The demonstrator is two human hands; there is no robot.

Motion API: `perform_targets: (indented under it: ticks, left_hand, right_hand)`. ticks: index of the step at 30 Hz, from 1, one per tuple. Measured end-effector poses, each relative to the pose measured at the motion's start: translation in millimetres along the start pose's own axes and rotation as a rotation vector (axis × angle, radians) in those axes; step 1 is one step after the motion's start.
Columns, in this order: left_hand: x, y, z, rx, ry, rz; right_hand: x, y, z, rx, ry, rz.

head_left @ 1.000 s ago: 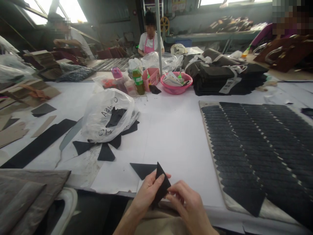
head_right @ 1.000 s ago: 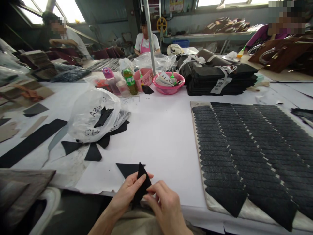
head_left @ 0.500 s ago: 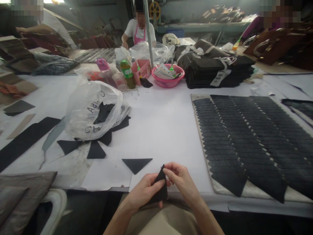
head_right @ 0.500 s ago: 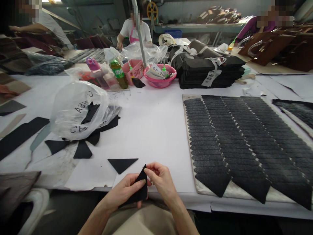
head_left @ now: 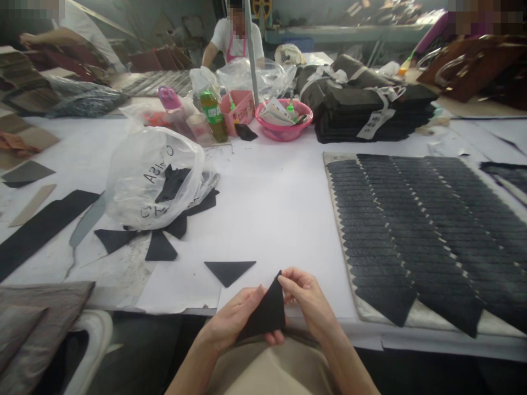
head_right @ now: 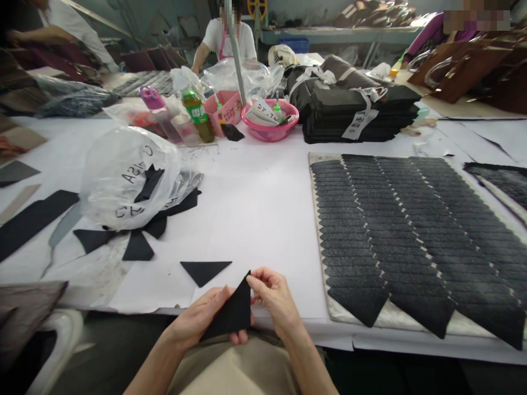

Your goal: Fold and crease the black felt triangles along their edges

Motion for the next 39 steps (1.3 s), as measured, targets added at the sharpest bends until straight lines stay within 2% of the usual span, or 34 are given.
perform_targets:
  ticks: [6, 11, 14, 17, 21, 23, 26, 28, 34, 36, 39]
  left_hand:
    - [5.1, -8.7, -4.2, -0.235, 0.032, -0.058]
    - [4.3, -13.7, -4.8, -0.336, 0.073, 0.03]
    - [3.3, -16.2, -7.0, -0.364, 0.09, 0.035]
    - [6.3, -14.6, -11.6, -0.398, 0.03, 0.044]
    - [14.0, -10.2, -16.7, -0.4, -0.062, 0.088]
    - [15.2, -5.7, -13.6, -0.314, -0.099, 0.157]
    - [10.2, 6.6, -1.8, -0.11, -0.165, 0.351]
    - [6.5, 12.9, 4.5, -0.012, -0.198, 0.442]
    - [5.9, 22.2, 2.1, 0.067, -0.239, 0.533]
    - [5.2, 24.1, 1.5, 0.067, -0.259, 0.559]
    - [-0.5, 28.4, 4.7, 0.024, -0.327, 0.658]
  right_hand:
    - [1.9, -0.4, 5.8, 0.162, -0.04, -0.05]
    - [2.7, -3.7, 9.4, 0.206, -0.09, -0.071]
    - [1.5, -6.8, 8.0, 0.195, -0.09, -0.103]
    - [2.1, -8.9, 6.6, 0.179, -0.076, -0.114]
    - [4.5, -7.3, 6.3, 0.172, -0.026, -0.049]
    - [4.8, -5.3, 8.7, 0.159, -0.025, -0.012]
    - [3.7, -1.7, 12.3, 0.18, -0.008, 0.02]
    - [2.1, 1.1, 14.0, 0.202, 0.011, 0.032]
    - [-3.2, 7.8, 17.2, 0.162, 0.029, 0.026]
    - [-5.4, 12.2, 18.0, 0.115, 0.032, 0.062]
    - [-10.5, 19.6, 18.8, 0.083, 0.036, 0.145]
Point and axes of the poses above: each hand's wrist, its own x-axis towards the middle knuckle, its own y-axis out of the back of the hand, z = x × y, the point moved 6 cm from there along x, towards the middle knuckle, and after that the axes turned 7 degrees about -z, right-handed, at the moved point
